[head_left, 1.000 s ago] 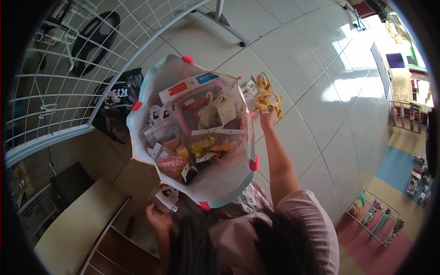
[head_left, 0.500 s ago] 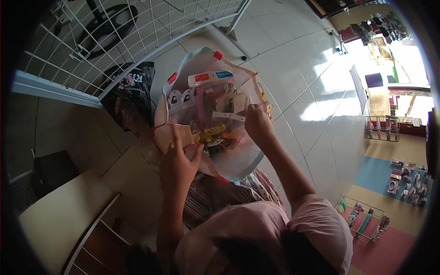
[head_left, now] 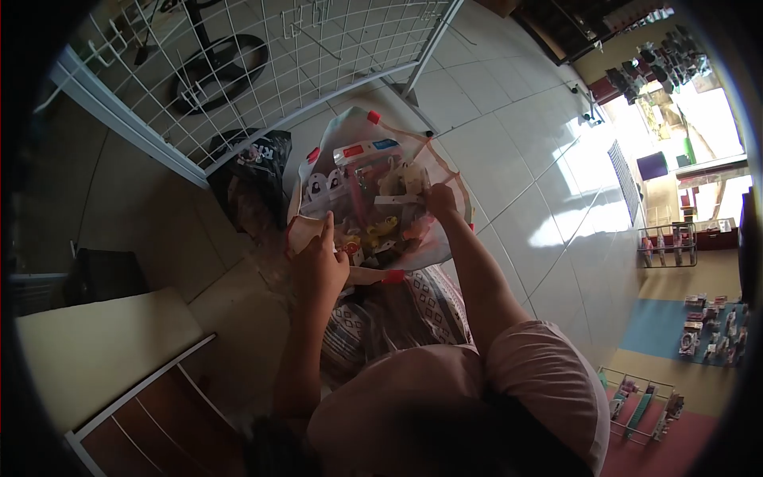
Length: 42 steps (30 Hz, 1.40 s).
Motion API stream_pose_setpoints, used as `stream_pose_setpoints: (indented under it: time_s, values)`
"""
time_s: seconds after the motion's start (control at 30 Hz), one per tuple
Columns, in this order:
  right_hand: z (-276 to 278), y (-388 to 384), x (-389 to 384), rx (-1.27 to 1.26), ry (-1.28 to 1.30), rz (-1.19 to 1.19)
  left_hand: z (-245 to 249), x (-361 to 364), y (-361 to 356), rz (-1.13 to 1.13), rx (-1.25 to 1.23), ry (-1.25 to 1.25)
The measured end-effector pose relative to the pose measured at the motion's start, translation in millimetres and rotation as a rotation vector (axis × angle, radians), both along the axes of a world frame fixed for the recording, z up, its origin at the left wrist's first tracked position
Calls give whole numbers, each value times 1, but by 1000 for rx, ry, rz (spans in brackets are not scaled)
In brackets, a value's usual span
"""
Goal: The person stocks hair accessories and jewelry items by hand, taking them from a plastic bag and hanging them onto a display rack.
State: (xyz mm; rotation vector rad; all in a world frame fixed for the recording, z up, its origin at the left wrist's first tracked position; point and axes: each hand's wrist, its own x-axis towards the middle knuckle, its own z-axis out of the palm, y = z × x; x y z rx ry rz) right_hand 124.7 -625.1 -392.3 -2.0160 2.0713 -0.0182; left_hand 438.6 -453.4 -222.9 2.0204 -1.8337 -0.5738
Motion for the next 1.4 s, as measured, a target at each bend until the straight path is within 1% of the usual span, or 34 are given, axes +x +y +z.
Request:
stream_pose_setpoints:
  time_s: [0.03,0.1,0.13,0.17,0.23,0.27,0.3,0.33,0.37,0.4,0.47,0.5,0.57,0.6,0.63,0.67,0.7,0.73,0.77,0.8,0.83,0.87,0.93,0.97,1.0,1.07,1.1,1.13,1.17,1.2,1.23,1.3,1.37,1.4]
  values:
    - [10,0,4,-31,2,-36,-3,0,2,3,-39,-10]
    - [33,0,12,-58,6,-29,-9,1,5,8,-96,-3]
    - [49,0,19,-75,6,-23,-12,2,5,11,-121,12]
    - [78,6,28,-107,-26,-28,-10,3,6,13,-142,25]
    - [150,17,35,-111,-163,56,10,-4,10,26,-22,-57]
    - [175,6,36,-129,-242,124,26,-9,8,58,21,-108]
    - [180,-5,28,-182,-218,252,38,-14,7,97,-43,-111]
    - [204,-5,29,-99,-389,278,54,-23,12,135,-103,-117]
    - [243,0,34,-7,-557,309,63,-29,12,175,-161,-122]
    - [278,3,39,87,-722,348,72,-33,10,171,-226,-56]
    - [322,6,44,196,-799,513,89,-44,7,164,-357,72]
    - [334,6,46,254,-833,599,87,-46,-1,113,-442,146]
    - [347,0,49,337,-914,779,101,-53,-9,95,-267,687]
    - [350,0,50,387,-952,865,103,-63,-13,72,-317,853]
    - [371,14,54,445,-1165,851,106,-73,-17,44,-364,1025]
    - [376,10,53,427,-1127,893,112,-84,-21,9,-407,1191]
    - [379,7,51,414,-1089,928,117,-95,-19,90,-360,1302]
    - [381,5,49,401,-1054,962,115,-100,-19,176,-384,1300]
    - [375,-7,50,314,-910,1002,113,-105,-19,263,-407,1298]
    - [375,-10,48,275,-925,965,111,-110,-20,349,-429,1294]
    - [377,-11,47,236,-943,926,112,-114,-20,386,-485,1252]
    - [378,-12,46,198,-963,883,109,-115,-20,389,-524,1258]
    - [383,-8,44,162,-970,899,105,-118,-20,393,-601,1269]
    - [389,-3,44,165,-966,901,106,-113,-13,377,-544,1365]
    - [393,2,45,165,-959,903,104,-114,-11,349,-564,1353]
    - [381,4,55,14,-939,937,100,-116,-7,291,-606,1330]
    - [379,6,59,-78,-932,962,98,-129,-12,379,-658,1187]
    - [383,15,62,-107,-869,919,107,-132,-14,464,-628,1129]
    - [368,11,69,-276,-867,962,116,-135,-16,545,-593,1073]
    - [367,12,73,-245,-981,999,127,-137,-10,634,-458,1109]
    - [373,16,73,-177,-1132,1041,117,-128,-9,478,-537,1400]
    - [370,6,75,453,-1535,869,117,-109,-11,74,-523,1884]
    - [366,10,88,330,-1493,991,131,-99,-11,-401,-322,2226]
    - [364,15,93,276,-1471,1035,134,-97,-10,-388,-336,2162]
